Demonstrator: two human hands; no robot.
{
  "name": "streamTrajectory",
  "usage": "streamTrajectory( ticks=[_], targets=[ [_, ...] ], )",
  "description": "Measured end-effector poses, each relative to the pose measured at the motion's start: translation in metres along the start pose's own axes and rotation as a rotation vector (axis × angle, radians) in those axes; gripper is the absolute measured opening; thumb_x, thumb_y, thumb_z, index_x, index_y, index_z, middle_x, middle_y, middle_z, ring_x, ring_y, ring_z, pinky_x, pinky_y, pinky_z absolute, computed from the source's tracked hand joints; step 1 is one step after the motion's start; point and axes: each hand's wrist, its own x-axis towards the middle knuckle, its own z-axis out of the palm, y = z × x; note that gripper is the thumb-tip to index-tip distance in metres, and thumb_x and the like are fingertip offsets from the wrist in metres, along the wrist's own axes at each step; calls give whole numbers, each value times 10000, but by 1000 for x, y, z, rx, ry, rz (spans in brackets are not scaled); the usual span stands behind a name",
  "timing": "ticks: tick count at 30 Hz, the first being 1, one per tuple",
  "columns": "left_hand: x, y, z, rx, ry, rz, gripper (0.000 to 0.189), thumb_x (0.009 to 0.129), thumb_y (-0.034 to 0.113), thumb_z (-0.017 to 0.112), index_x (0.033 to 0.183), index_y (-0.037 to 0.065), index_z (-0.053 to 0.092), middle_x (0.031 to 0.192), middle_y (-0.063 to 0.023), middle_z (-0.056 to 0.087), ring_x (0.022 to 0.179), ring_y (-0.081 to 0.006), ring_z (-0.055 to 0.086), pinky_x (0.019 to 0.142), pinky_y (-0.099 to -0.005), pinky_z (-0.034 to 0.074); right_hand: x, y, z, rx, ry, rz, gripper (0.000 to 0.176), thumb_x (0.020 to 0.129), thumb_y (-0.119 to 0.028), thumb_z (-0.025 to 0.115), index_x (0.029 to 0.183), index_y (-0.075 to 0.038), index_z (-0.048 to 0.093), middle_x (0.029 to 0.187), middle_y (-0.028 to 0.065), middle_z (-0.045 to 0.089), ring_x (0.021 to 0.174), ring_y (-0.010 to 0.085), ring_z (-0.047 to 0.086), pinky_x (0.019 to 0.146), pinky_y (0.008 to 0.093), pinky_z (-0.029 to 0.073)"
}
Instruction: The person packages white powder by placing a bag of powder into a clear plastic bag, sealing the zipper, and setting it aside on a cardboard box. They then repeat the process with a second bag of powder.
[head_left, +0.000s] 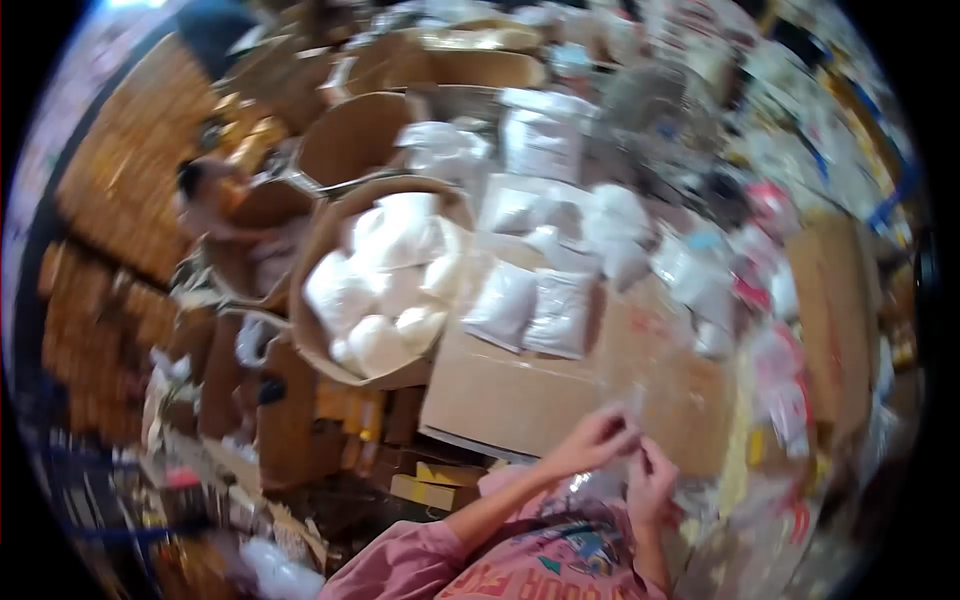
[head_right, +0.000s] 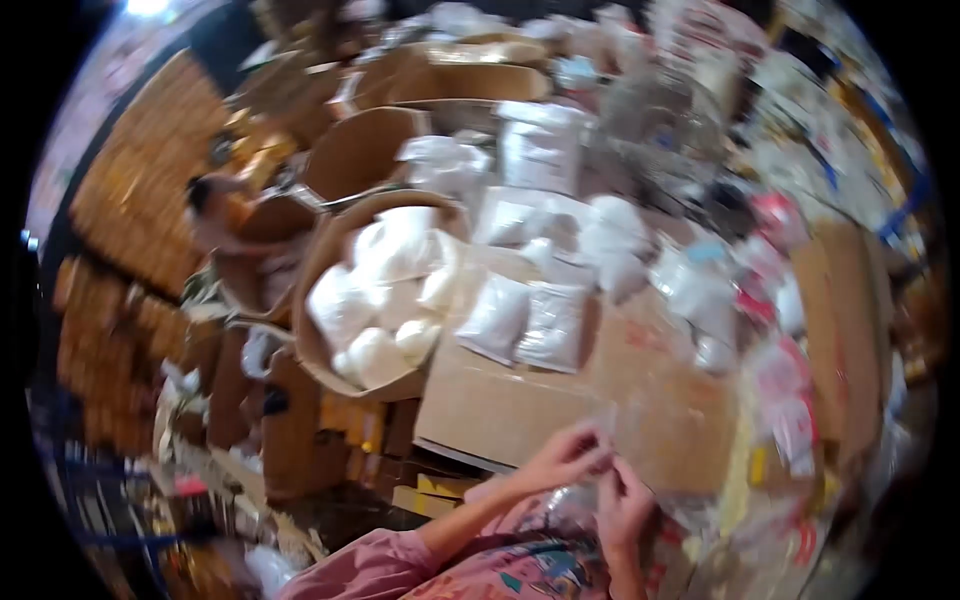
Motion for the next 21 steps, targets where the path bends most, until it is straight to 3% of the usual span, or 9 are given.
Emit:
streamTrajectory(
  ticks=[2,4,5,8,9,12,16,21],
  targets=[
    [-2,11,3,55,12,38,141,934,154,596,900,29,539,751,-2,526,689,-77,494,607,-238,428,-1,8,4,161,-8,34,215,906,-51,547,1044,93,628,817,120,673,788,116,605,704,273,501],
    [-7,14,-5,317,57,75,202,935,202,602,867,26,529,683,-5,510,655,-64,477,566,-241,397,-3,13,6,72,-75,17,208,902,-52,552,1022,102,624,793,114,664,772,115,597,688,270,495],
    [-9,13,-6,271,75,66,246,937,234,597,837,23,519,661,-12,498,641,-54,457,541,-248,370,-3,15,3,20,-88,10,205,899,-52,554,1011,107,621,782,111,659,764,115,592,680,268,493],
    [-13,15,-9,201,96,-52,246,941,232,590,833,24,516,658,-9,495,631,-56,446,545,-245,374,0,27,9,92,-92,-27,187,912,-47,543,956,119,616,772,-13,590,720,52,498,635,212,431],
    [-15,18,-11,282,99,-67,237,953,225,569,843,24,509,675,-8,502,638,-61,451,556,-240,378,2,25,8,120,-107,25,181,903,-44,565,951,116,633,773,-3,597,720,53,508,630,210,431],
    [-21,7,-14,69,71,-13,223,963,218,555,863,22,514,705,-4,516,653,-66,468,569,-235,384,-2,19,14,269,-96,154,178,895,-46,593,950,113,651,777,16,610,710,63,526,625,212,436],
    [-30,12,-21,53,41,-1,220,973,225,542,889,22,531,730,5,516,665,-67,474,584,-233,398,-3,27,19,477,-119,257,175,897,-68,612,902,103,653,802,88,651,712,141,611,670,249,499],
    [-35,10,-24,-1,1,31,230,985,245,521,922,24,526,747,3,517,671,-69,492,596,-238,416,-4,27,21,542,-148,285,140,895,-42,600,882,93,633,812,105,651,711,171,630,670,265,519]
  ],
)
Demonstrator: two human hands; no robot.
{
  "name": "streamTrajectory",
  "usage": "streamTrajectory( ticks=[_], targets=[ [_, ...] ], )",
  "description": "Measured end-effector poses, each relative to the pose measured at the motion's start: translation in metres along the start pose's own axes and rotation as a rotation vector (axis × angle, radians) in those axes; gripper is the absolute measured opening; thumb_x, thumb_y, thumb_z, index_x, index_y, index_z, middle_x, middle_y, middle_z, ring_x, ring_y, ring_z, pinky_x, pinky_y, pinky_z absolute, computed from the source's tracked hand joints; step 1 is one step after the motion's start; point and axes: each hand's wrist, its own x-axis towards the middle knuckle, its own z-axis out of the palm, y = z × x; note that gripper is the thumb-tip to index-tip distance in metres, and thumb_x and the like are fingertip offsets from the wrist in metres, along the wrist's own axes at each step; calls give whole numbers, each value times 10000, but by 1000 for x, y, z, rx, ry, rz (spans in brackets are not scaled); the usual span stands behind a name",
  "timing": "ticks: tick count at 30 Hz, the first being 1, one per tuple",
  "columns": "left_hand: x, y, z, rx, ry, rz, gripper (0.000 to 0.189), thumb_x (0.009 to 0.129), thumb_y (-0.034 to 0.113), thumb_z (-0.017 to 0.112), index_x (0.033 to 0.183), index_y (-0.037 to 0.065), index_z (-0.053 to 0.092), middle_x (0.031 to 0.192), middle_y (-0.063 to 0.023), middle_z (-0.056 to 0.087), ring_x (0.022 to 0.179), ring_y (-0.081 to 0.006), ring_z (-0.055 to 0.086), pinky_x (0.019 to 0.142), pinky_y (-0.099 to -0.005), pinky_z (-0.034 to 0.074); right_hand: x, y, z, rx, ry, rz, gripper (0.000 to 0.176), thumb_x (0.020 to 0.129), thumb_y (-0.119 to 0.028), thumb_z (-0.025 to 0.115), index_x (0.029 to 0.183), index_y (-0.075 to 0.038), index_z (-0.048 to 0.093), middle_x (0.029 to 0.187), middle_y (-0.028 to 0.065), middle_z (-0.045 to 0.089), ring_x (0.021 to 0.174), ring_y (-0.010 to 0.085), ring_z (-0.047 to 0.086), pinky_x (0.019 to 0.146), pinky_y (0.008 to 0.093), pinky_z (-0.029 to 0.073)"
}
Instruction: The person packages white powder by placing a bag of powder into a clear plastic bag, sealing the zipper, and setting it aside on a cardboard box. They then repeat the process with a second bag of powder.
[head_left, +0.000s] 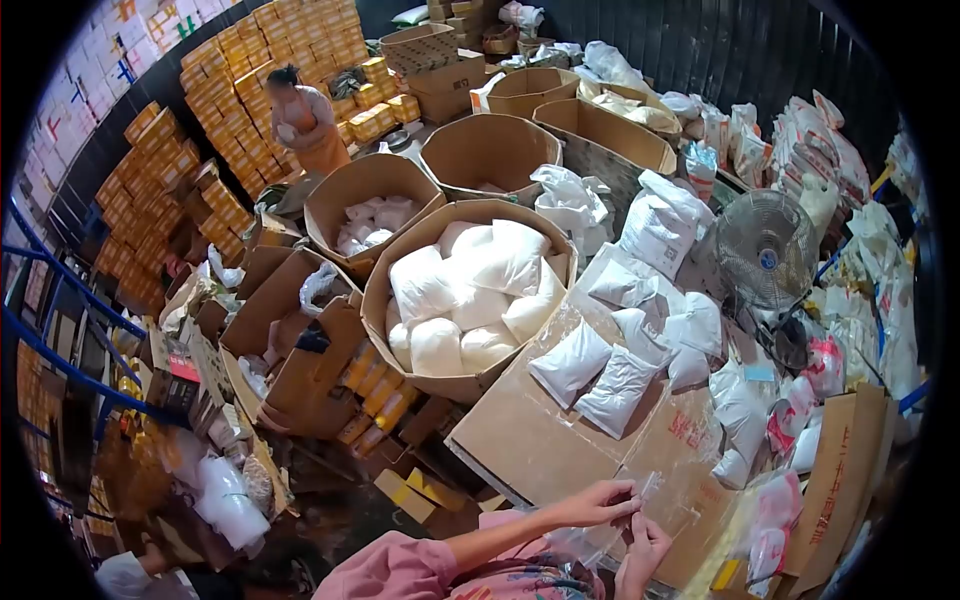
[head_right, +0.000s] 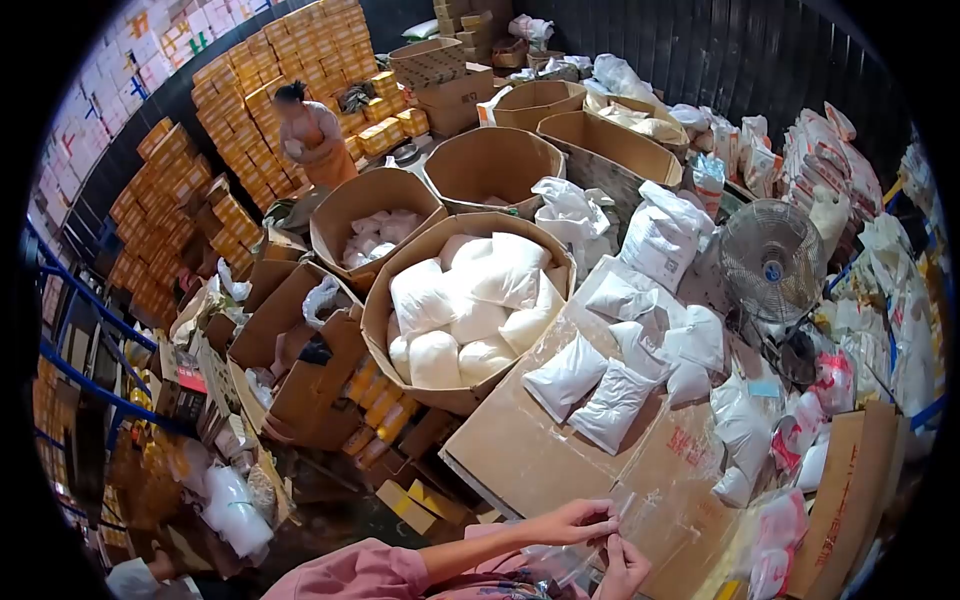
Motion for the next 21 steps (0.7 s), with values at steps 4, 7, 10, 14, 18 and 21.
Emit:
streamTrajectory(
  ticks=[4,7,10,14,18,21],
  targets=[
    [-1,-7,-1,24,-2,28,241,988,257,515,912,28,522,737,3,518,661,-69,495,591,-233,414,-8,-24,3,-249,-34,97,180,860,-124,670,947,34,668,871,57,664,773,145,607,712,258,483],
    [-1,-9,0,30,-8,23,241,988,257,515,911,29,523,738,2,519,662,-67,495,589,-230,412,-7,-21,3,-211,10,64,171,880,-123,654,848,42,686,799,47,666,726,121,599,674,251,470],
    [1,-14,2,91,1,24,239,983,245,514,905,19,517,734,-23,523,659,-92,503,597,-261,427,-5,-10,-6,-294,8,-14,167,881,-122,652,878,43,680,815,45,665,727,116,596,649,259,476],
    [3,-18,7,388,81,146,221,955,216,534,906,2,509,727,-82,524,657,-152,519,614,-319,441,-8,-4,-7,-494,17,-187,121,887,-89,617,910,24,654,791,76,667,700,165,611,618,310,489],
    [-1,-12,12,481,127,88,225,929,210,549,892,-8,505,729,-147,537,654,-230,525,624,-364,436,11,26,-24,-568,-19,-364,57,866,25,578,889,58,618,764,82,639,663,149,633,600,249,512],
    [1,-23,13,419,98,55,232,928,214,542,879,-10,506,732,-166,552,651,-259,526,623,-376,436,9,10,-25,-633,-89,-210,29,855,-2,579,859,25,589,720,113,630,619,154,634,572,286,497]
  ],
)
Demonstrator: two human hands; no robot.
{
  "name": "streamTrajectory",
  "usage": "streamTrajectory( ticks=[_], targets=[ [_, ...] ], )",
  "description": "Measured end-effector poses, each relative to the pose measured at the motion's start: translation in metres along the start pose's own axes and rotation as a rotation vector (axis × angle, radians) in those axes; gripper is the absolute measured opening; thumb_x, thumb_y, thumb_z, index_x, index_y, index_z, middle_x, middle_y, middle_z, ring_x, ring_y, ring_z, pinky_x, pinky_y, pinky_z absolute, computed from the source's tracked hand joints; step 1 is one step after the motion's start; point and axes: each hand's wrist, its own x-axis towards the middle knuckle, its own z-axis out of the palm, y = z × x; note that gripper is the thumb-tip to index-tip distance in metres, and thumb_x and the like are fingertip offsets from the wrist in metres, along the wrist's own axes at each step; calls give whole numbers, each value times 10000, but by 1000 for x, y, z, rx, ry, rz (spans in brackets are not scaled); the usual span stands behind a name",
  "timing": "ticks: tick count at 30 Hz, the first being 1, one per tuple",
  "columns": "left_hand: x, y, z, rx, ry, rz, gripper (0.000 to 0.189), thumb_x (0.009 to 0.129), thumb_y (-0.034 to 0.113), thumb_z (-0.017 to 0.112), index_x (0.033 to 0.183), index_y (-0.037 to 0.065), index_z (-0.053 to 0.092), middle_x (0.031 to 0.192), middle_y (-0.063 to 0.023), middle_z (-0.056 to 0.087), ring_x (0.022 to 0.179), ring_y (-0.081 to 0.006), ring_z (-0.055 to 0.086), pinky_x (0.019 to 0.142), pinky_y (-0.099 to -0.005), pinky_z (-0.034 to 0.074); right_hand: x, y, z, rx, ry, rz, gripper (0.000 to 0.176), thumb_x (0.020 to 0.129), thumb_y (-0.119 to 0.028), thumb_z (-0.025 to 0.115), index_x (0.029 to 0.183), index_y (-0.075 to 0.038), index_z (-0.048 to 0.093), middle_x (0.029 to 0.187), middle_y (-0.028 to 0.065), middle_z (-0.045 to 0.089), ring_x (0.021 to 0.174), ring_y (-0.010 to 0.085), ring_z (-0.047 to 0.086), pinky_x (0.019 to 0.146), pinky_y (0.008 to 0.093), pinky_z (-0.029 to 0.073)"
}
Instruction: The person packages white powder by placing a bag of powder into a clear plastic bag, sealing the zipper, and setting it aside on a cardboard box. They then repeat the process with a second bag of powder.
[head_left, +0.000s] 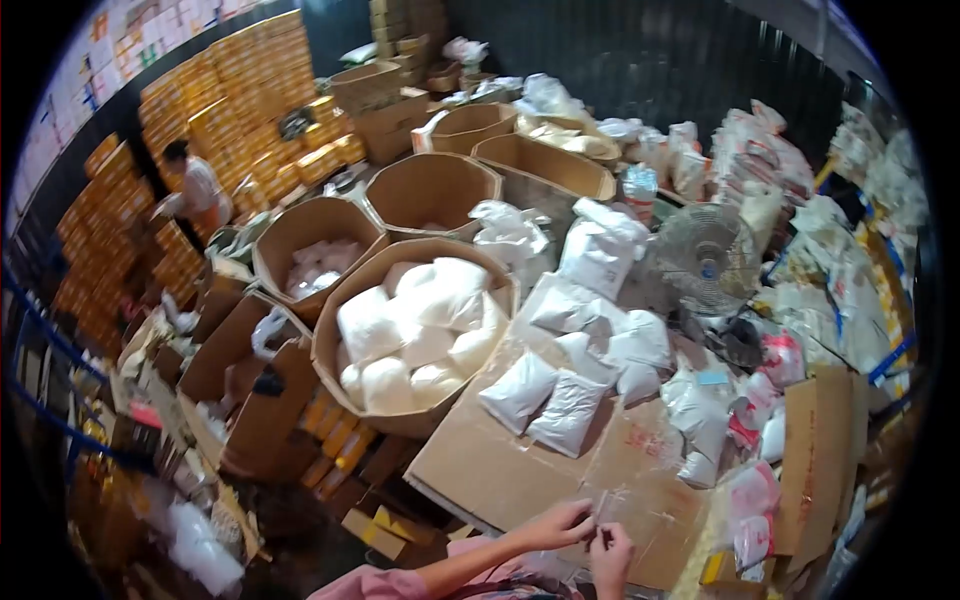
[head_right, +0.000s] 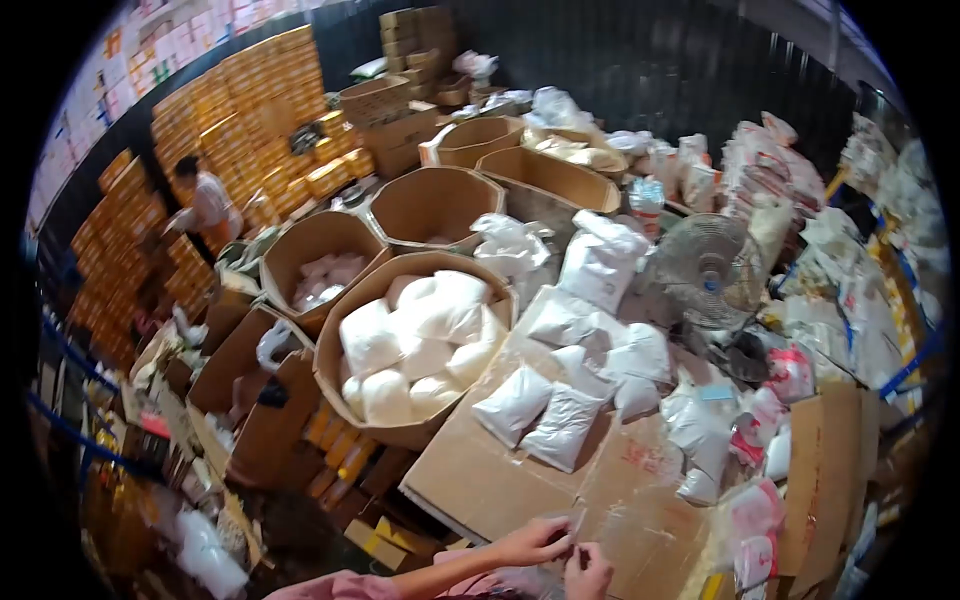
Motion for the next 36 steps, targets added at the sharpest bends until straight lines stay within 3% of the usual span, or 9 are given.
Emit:
streamTrajectory(
  ticks=[3,8,12,16,20,26,28,33,36],
  targets=[
    [-2,-11,3,214,0,61,234,937,216,536,879,-11,519,730,-144,585,630,-205,558,599,-343,456,-6,-20,-1,-276,-64,-58,58,867,-50,557,891,2,569,746,198,621,653,327,632,592,403,488],
    [-13,-1,-4,-7,-231,-261,285,950,245,504,907,-31,561,727,-117,634,634,-170,625,615,-309,506,-15,1,2,-212,-182,-107,49,881,-66,517,902,-28,538,810,281,569,755,466,568,645,476,458],
    [-20,-6,-6,48,-343,-298,330,960,249,460,883,-42,596,729,-110,637,636,-174,621,614,-318,502,-21,16,4,-388,-189,-286,87,874,-70,528,951,-31,537,963,297,574,903,430,586,763,496,456],
    [-25,-13,1,-72,-333,-287,343,953,253,455,834,-30,607,665,-84,607,599,-157,574,597,-321,475,-19,-7,-1,-360,-189,-259,95,865,-93,524,863,-10,477,793,272,550,794,500,526,637,539,421],
    [-28,6,3,-155,-277,-291,295,960,222,443,834,-6,580,667,-28,562,598,-113,507,573,-278,437,-16,-9,-4,-191,-85,-237,151,928,-100,467,800,-20,469,681,266,517,695,497,525,595,485,441],
    [-25,17,4,-204,-183,-297,283,981,208,454,889,-31,573,729,-44,591,675,-118,545,619,-273,461,-12,-11,-10,-131,-167,-179,137,939,-137,486,874,-19,466,760,282,544,791,486,554,594,502,431],
    [-29,9,1,-112,-165,-301,261,978,205,447,912,-19,564,711,-59,585,638,-130,551,598,-298,470,-12,-10,-9,-130,-193,-239,132,941,-126,484,886,-8,466,775,282,544,791,483,551,608,490,437],
    [-28,19,2,267,-166,-122,234,946,179,453,873,-35,516,664,-220,534,583,-321,522,588,-385,434,-14,-6,-2,-142,-191,-263,116,931,-95,491,858,-6,472,763,259,536,768,473,549,602,462,439],
    [-29,29,6,166,-143,-194,247,941,188,469,858,-41,511,688,-232,560,623,-376,573,597,-409,452,-16,-1,-3,-113,-179,-284,114,921,-82,503,843,-5,473,743,250,528,743,468,548,584,459,434]
  ],
)
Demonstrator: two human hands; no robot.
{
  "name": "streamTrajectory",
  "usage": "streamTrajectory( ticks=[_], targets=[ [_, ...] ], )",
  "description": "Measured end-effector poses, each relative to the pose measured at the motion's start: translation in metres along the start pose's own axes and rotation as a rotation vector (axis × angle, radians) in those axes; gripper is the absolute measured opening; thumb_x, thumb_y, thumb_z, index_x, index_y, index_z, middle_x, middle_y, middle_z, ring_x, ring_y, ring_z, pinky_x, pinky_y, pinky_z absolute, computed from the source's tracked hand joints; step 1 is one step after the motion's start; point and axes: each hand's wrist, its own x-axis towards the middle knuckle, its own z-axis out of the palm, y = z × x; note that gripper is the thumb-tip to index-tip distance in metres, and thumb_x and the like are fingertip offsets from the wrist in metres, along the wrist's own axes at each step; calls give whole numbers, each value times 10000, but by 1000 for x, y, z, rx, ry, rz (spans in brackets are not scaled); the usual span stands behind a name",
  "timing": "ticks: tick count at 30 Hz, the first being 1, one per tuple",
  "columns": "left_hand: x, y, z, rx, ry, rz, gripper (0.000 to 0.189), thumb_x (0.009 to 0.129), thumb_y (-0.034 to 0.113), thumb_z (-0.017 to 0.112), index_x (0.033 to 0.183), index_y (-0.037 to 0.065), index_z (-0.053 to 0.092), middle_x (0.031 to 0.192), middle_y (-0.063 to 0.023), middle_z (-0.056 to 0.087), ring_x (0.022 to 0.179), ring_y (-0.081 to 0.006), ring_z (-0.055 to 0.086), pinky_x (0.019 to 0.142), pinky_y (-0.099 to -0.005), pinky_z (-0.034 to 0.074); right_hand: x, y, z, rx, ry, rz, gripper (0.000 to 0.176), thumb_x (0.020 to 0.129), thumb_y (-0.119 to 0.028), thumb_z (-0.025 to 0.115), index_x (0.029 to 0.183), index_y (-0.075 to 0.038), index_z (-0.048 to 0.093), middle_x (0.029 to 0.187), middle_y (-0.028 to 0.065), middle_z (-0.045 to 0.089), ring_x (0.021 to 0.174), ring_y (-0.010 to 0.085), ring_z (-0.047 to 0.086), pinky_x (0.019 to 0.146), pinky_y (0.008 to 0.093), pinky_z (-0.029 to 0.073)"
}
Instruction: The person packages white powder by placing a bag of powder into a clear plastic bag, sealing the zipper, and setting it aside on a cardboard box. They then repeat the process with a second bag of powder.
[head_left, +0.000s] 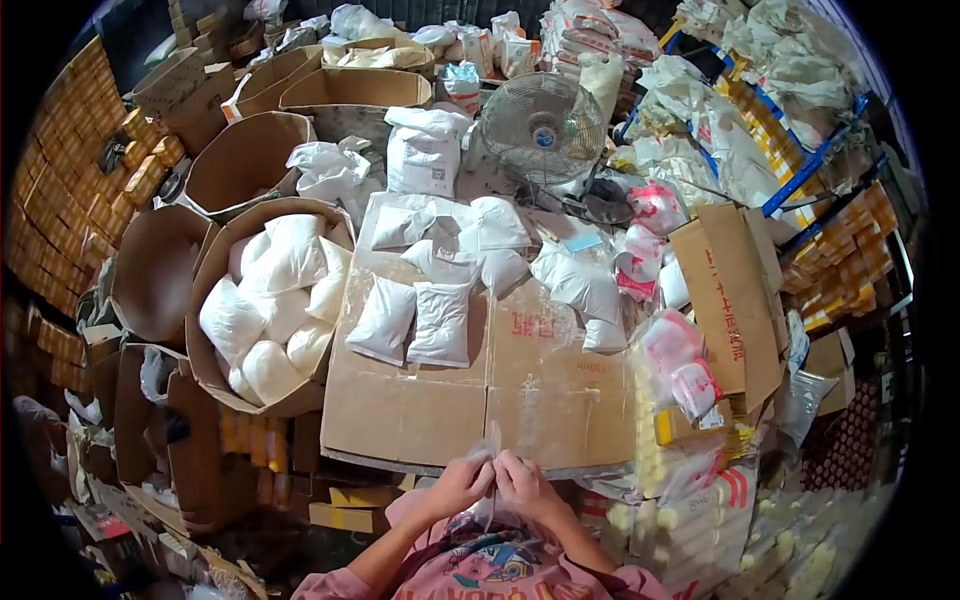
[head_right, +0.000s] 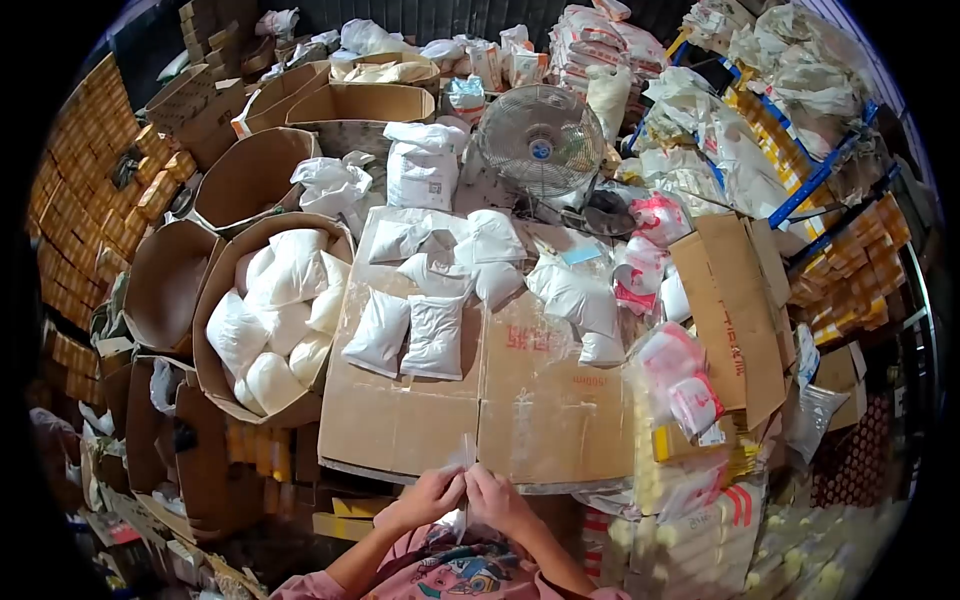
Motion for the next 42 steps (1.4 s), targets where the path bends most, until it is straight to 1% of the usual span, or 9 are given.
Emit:
streamTrajectory(
  ticks=[5,8,10,19,25,28,31,37,42],
  targets=[
    [3,-20,16,-252,109,-136,284,953,188,454,802,-26,563,611,-107,560,572,-147,554,555,-313,439,-2,-1,-2,3,76,28,153,923,-119,517,834,-7,463,702,262,532,700,469,552,558,488,422],
    [9,-40,15,-96,244,-217,277,942,183,463,791,-29,557,629,-173,573,569,-254,577,557,-358,447,0,-1,-10,-112,108,67,146,908,-113,531,819,-17,468,697,257,538,700,465,557,549,490,434],
    [11,-46,0,310,314,-46,167,895,119,512,820,-30,504,728,-297,557,685,-484,548,587,-503,435,5,14,-19,-270,89,120,133,883,-89,553,804,-23,470,713,256,549,715,460,564,551,490,444],
    [28,-66,-42,1217,-181,306,111,775,40,539,819,-42,600,814,-154,555,745,-278,604,566,-356,537,24,70,-34,-719,-242,177,120,828,-110,550,817,9,547,700,243,617,685,398,651,582,458,538],
    [46,-78,-43,1143,-385,372,141,783,89,571,714,-15,637,686,-167,632,646,-306,642,579,-393,523,36,44,-16,-563,-39,42,134,834,-136,583,923,-36,583,878,189,589,728,369,629,621,467,517],
    [48,-59,-43,619,-101,-64,198,802,106,545,701,-41,631,671,-208,631,618,-323,646,586,-444,508,17,31,11,-121,-179,109,287,883,-285,593,1004,-24,593,872,212,625,798,418,615,701,473,499],
    [47,-27,-56,405,-161,-406,232,802,135,538,763,-76,627,702,-241,634,649,-339,648,602,-453,498,5,41,17,4,-493,56,306,899,-293,564,954,2,622,895,212,637,863,387,617,775,434,487],
    [27,-95,-69,1030,-188,156,190,829,100,527,747,-46,617,701,-208,619,630,-349,627,603,-428,512,-9,65,18,-3,-477,-167,206,875,-143,533,983,-1,635,910,185,639,891,355,621,781,417,491],
    [42,-67,-72,874,-176,34,201,814,115,555,709,-44,617,669,-195,618,602,-352,618,587,-417,513,0,83,-13,-73,-481,-179,211,857,-119,535,1010,-20,640,907,192,629,888,364,621,783,419,496]
  ],
)
